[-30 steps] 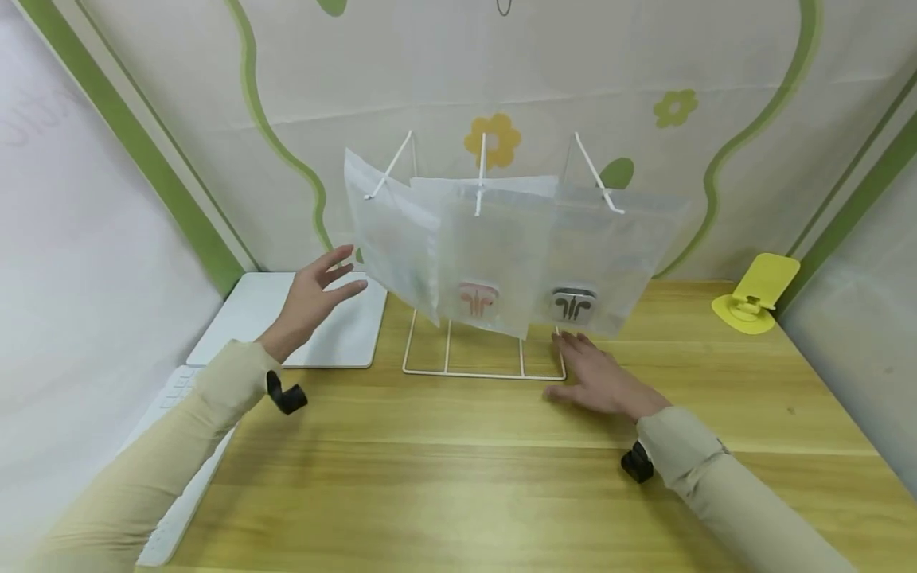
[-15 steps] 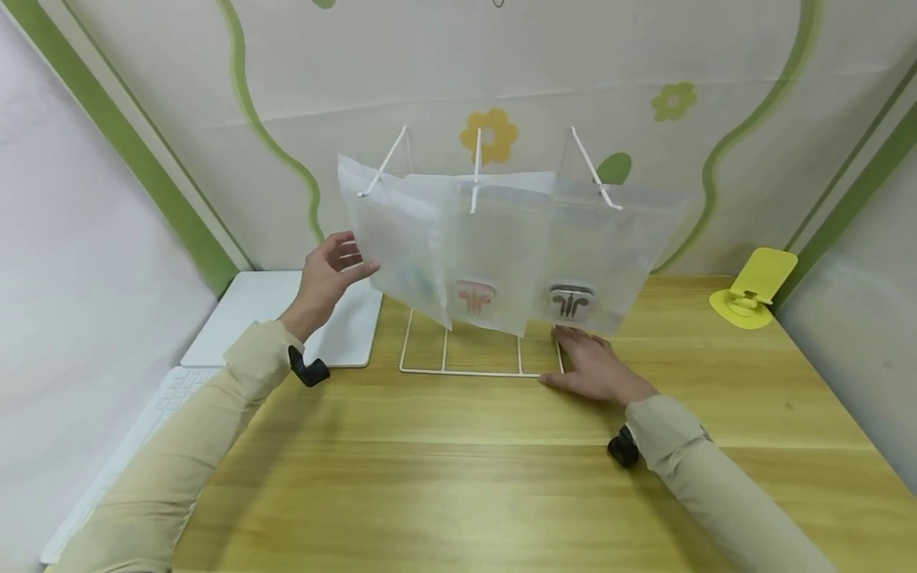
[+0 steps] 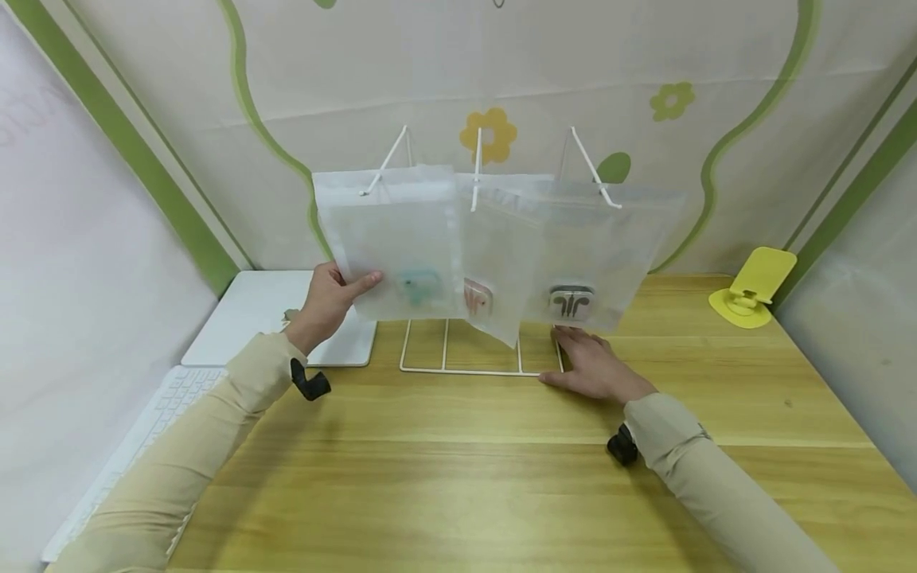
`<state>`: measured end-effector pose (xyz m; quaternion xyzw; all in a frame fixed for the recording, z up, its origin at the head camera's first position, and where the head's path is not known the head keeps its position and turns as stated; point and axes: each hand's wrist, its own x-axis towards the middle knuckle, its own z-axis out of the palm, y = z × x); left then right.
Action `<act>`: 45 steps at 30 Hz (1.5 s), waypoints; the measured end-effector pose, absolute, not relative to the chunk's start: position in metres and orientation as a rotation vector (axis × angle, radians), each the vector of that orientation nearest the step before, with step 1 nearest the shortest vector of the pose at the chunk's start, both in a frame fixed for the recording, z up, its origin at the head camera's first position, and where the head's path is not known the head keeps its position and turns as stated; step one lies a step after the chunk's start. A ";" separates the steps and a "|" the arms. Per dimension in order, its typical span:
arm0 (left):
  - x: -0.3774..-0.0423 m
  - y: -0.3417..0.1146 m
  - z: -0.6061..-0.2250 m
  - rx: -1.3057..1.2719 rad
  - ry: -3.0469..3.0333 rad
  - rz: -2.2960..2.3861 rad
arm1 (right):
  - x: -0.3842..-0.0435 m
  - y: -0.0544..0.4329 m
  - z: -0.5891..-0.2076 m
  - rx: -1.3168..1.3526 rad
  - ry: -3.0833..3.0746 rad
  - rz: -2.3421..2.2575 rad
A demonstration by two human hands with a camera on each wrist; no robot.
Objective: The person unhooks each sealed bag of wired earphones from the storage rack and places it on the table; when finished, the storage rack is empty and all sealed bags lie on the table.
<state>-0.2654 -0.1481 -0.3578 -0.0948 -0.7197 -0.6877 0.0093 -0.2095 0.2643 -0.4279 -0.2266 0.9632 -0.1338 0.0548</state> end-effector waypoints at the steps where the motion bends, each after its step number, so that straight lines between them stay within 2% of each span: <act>1: -0.264 -0.147 -0.357 -0.292 -2.237 -2.154 | -0.210 0.264 -0.428 -0.691 2.926 -0.404; 6: -0.251 -0.147 -0.345 -0.253 -2.252 -2.146 | -0.210 0.264 -0.427 -0.705 2.928 -0.423; 14: -0.204 -0.150 -0.317 -0.236 -2.360 -2.085 | -0.211 0.271 -0.433 -0.737 2.941 -0.594; 24: -0.158 -0.152 -0.296 -0.554 -2.179 -2.200 | -0.208 0.275 -0.433 -0.687 2.913 -0.677; 31: -0.130 -0.160 -0.288 -0.696 -2.231 -2.056 | -0.209 0.273 -0.434 -0.708 2.926 -0.634; 39: -0.092 -0.184 -0.291 -0.620 -2.281 -1.966 | -0.211 0.273 -0.431 -0.765 2.943 -0.638; 45: -0.072 -0.216 -0.301 -0.481 -2.264 -2.089 | -0.208 0.273 -0.427 -0.669 2.892 -0.596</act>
